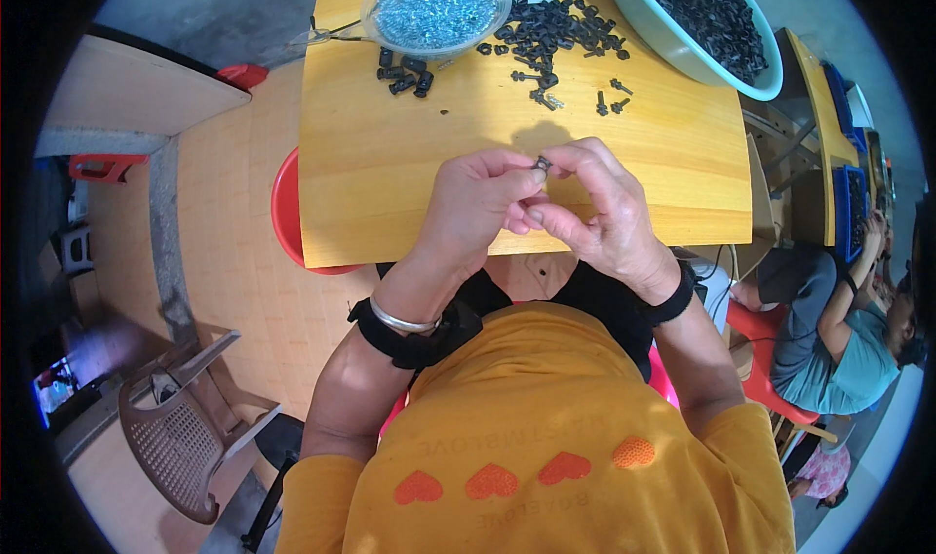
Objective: The recorder is assembling small black plastic components by inserting tiny metal or plastic pins into them manually.
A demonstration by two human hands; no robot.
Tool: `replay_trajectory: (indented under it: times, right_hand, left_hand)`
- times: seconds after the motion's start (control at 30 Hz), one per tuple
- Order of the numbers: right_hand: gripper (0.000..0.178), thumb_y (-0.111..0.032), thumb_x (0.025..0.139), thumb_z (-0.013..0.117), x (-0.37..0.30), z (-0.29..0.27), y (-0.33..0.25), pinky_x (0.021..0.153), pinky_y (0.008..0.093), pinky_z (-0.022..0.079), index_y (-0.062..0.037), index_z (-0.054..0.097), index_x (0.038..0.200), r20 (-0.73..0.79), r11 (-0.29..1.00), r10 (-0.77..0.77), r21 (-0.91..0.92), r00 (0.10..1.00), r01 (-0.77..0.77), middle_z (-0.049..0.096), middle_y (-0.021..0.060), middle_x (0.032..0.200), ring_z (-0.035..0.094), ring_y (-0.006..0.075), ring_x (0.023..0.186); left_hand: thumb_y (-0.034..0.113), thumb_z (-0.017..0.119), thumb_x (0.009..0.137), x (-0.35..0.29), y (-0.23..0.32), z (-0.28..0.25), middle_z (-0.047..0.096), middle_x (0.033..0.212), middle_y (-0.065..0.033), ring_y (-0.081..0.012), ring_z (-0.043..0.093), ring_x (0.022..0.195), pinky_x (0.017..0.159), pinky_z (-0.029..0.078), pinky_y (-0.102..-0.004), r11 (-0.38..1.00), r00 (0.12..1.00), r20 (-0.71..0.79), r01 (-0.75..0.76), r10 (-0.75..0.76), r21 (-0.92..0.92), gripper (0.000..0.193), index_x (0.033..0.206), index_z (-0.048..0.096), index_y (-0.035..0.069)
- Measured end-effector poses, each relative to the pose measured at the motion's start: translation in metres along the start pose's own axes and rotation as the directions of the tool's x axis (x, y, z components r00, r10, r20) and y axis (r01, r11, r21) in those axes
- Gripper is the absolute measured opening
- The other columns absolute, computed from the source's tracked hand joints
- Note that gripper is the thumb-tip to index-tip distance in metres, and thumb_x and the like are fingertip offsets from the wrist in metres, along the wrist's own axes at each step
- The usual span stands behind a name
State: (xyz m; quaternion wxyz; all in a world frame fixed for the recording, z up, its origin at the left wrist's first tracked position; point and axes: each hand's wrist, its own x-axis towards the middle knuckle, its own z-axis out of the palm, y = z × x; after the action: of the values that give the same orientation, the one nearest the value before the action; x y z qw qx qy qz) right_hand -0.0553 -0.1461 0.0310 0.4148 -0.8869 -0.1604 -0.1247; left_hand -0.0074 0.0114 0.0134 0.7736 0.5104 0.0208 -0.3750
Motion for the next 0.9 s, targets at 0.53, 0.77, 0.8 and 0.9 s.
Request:
replay_trajectory:
  times: [0.53,0.77,0.8,0.9]
  right_hand:
    - [0.026,-0.005,0.07,0.065,-0.005,0.016,0.001,0.061,0.0367,0.045,-0.0006,0.052,0.092,-0.079,0.991,-0.009,-0.135,0.997,-0.001,0.052,0.0134,0.079,0.054,0.0313,0.072]
    - [0.025,-0.004,0.07,0.064,-0.006,0.022,0.001,0.06,0.0364,0.045,-0.0015,0.053,0.092,-0.061,0.996,-0.003,-0.091,0.998,-0.002,0.052,0.0138,0.078,0.053,0.0311,0.071]
    - [0.025,-0.004,0.07,0.064,-0.005,0.023,0.002,0.06,0.0364,0.045,-0.0015,0.053,0.092,-0.065,0.996,-0.014,-0.086,0.998,0.008,0.052,0.0138,0.078,0.053,0.0311,0.071]
    - [0.031,-0.006,0.072,0.064,-0.001,0.022,0.001,0.061,0.034,0.046,-0.0009,0.053,0.101,-0.054,0.998,0.059,-0.015,0.997,-0.06,0.054,0.0135,0.081,0.055,0.028,0.072]
  left_hand:
    - [0.009,0.059,0.08,0.006,-0.006,-0.004,0.061,0.071,-0.0084,-0.0135,0.06,0.06,0.055,0.05,-0.023,0.996,0.998,0.013,0.061,-0.06,-0.072,0.015,0.089,0.06,-0.003]
    - [0.008,0.058,0.081,0.003,-0.014,-0.005,0.061,0.075,-0.0086,-0.0147,0.06,0.062,0.055,0.051,-0.0241,0.993,1.0,-0.023,0.014,-0.017,-0.118,0.012,0.087,0.059,-0.002]
    - [0.008,0.058,0.081,0.003,-0.011,-0.006,0.061,0.075,-0.0086,-0.0147,0.06,0.062,0.055,0.051,-0.0241,0.994,1.0,-0.029,0.004,-0.008,-0.111,0.012,0.087,0.059,-0.002]
    - [0.01,0.056,0.082,0.004,0.0,-0.011,0.061,0.077,-0.0091,-0.0157,0.06,0.064,0.057,0.05,-0.0248,0.998,0.997,-0.066,0.03,-0.034,-0.058,0.014,0.09,0.058,-0.002]
